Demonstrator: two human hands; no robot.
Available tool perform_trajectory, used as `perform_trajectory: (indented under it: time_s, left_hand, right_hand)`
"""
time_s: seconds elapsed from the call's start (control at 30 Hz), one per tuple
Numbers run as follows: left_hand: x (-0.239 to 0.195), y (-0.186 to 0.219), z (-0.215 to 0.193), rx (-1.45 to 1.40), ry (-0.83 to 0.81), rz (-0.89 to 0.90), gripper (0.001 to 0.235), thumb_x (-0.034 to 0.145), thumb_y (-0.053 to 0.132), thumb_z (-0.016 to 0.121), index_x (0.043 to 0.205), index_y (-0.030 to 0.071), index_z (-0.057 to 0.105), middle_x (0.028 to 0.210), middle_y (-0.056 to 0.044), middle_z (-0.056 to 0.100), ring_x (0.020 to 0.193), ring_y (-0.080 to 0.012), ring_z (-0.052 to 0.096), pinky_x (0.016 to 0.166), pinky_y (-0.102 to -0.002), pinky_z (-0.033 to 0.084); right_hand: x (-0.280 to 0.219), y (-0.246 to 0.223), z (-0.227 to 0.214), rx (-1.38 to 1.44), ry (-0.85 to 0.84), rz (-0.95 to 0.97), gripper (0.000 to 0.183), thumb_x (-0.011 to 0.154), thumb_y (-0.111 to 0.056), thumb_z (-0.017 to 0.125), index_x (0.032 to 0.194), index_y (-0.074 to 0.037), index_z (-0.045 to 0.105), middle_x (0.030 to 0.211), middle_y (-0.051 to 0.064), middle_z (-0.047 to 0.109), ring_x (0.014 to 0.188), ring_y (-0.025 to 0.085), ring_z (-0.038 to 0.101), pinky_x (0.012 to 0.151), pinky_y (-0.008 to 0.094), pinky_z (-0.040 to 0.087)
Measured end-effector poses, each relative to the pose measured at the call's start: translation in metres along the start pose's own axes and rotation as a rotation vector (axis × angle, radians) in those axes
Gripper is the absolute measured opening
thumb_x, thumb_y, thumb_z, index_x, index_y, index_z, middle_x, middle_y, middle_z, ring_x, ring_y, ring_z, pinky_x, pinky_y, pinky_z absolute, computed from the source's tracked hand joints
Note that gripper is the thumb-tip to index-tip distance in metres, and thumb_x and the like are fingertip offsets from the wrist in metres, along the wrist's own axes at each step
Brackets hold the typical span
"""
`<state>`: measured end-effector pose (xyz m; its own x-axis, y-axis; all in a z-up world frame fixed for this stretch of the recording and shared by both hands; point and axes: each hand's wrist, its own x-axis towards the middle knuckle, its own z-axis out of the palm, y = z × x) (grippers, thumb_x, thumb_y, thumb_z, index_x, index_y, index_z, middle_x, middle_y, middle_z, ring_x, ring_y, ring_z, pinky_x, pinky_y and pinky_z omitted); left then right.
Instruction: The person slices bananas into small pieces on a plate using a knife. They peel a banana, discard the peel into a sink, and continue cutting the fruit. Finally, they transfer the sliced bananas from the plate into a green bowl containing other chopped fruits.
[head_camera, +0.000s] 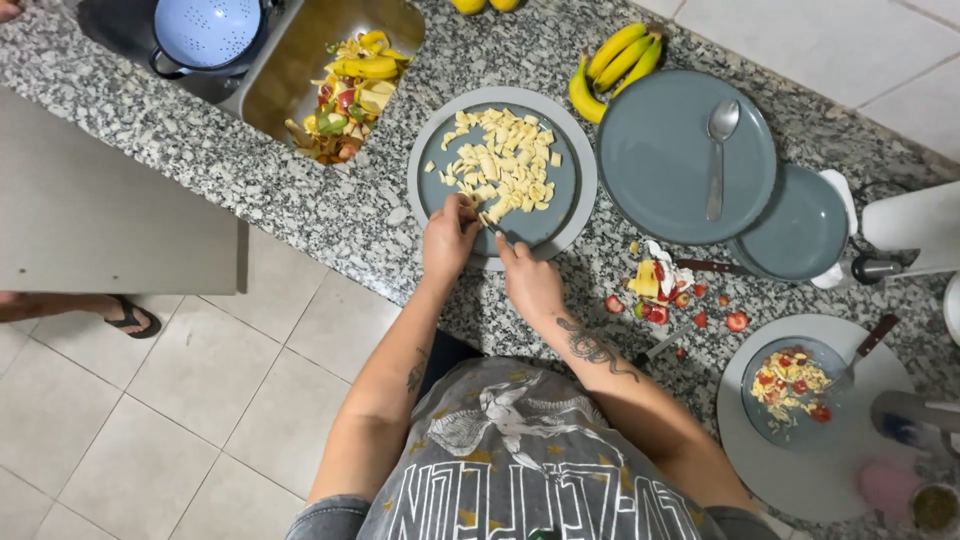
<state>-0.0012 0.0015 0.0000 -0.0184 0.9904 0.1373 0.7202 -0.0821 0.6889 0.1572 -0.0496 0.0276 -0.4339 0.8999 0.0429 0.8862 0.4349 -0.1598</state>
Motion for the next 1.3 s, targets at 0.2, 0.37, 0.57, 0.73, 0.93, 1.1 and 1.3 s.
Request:
perform_trajectory:
  time_s: [0.2, 0.37, 0.57, 0.73, 0.93, 1.1, 1.3]
  left_hand:
    - [0.002, -0.001, 0.0, 0.011, -0.001, 0.0, 0.038, 0.078, 0.01, 0.071, 0.105, 0.016, 0.045, 0.085, 0.0, 0.07, 0.089, -0.0244, 0.064, 0.081, -0.041, 0.052]
    - [0.01, 0.001, -0.007, 0.093, 0.059, 0.075, 0.028, 0.079, 0.009, 0.068, 0.102, 0.015, 0.053, 0.085, -0.001, 0.069, 0.086, -0.0265, 0.063, 0.076, -0.041, 0.052]
    - [0.013, 0.024, -0.015, 0.244, 0.031, 0.559, 0.015, 0.08, 0.023, 0.067, 0.094, 0.025, 0.067, 0.085, 0.006, 0.06, 0.076, -0.0206, 0.058, 0.067, -0.033, 0.048]
    - [0.053, 0.003, -0.006, 0.294, 0.065, 0.657, 0.004, 0.079, 0.029, 0.067, 0.082, 0.028, 0.069, 0.079, 0.007, 0.057, 0.074, -0.0184, 0.056, 0.063, -0.03, 0.044]
    - [0.105, -0.014, -0.006, 0.268, -0.154, 0.467, 0.029, 0.077, 0.023, 0.07, 0.105, 0.031, 0.068, 0.094, 0.007, 0.06, 0.088, -0.0212, 0.06, 0.074, -0.035, 0.048]
    - [0.152, 0.019, -0.012, 0.083, -0.378, 0.455, 0.018, 0.083, 0.043, 0.067, 0.085, 0.025, 0.071, 0.07, 0.002, 0.067, 0.073, -0.0248, 0.064, 0.067, -0.038, 0.049]
    - [0.237, 0.076, 0.026, -0.046, -0.487, 0.307, 0.038, 0.087, 0.026, 0.066, 0.12, 0.01, 0.057, 0.099, -0.012, 0.066, 0.094, -0.0318, 0.063, 0.081, -0.043, 0.05]
  right_hand:
    - [-0.004, 0.0, -0.001, 0.045, -0.022, 0.019, 0.041, 0.083, 0.002, 0.056, 0.124, -0.002, 0.054, 0.093, 0.022, 0.06, 0.038, 0.02, 0.057, 0.024, 0.023, 0.039]
    - [-0.015, 0.008, -0.014, 0.073, -0.018, 0.044, 0.038, 0.085, 0.0, 0.054, 0.122, -0.003, 0.055, 0.094, 0.022, 0.06, 0.038, 0.021, 0.057, 0.024, 0.024, 0.039]
    - [-0.001, 0.019, -0.029, 0.103, 0.076, 0.087, 0.033, 0.085, 0.0, 0.051, 0.118, -0.003, 0.056, 0.095, 0.023, 0.06, 0.042, 0.025, 0.06, 0.025, 0.031, 0.043]
    - [-0.004, 0.027, -0.053, 0.111, 0.12, 0.162, 0.026, 0.086, -0.001, 0.052, 0.112, -0.005, 0.057, 0.095, 0.021, 0.061, 0.043, 0.026, 0.061, 0.028, 0.034, 0.045]
    - [-0.049, 0.029, -0.088, 0.373, 0.15, 0.317, 0.022, 0.092, -0.01, 0.048, 0.111, -0.009, 0.06, 0.09, 0.014, 0.065, 0.052, 0.028, 0.065, 0.037, 0.033, 0.05]
    - [-0.074, 0.004, -0.091, 0.482, 0.183, 0.753, 0.029, 0.088, -0.017, 0.056, 0.113, -0.029, 0.062, 0.095, 0.004, 0.07, 0.065, 0.029, 0.068, 0.054, 0.04, 0.054]
    - [-0.059, -0.02, -0.099, 0.694, 0.105, 0.972, 0.024, 0.09, -0.016, 0.054, 0.112, -0.019, 0.064, 0.104, 0.005, 0.068, 0.071, 0.029, 0.068, 0.058, 0.038, 0.054]
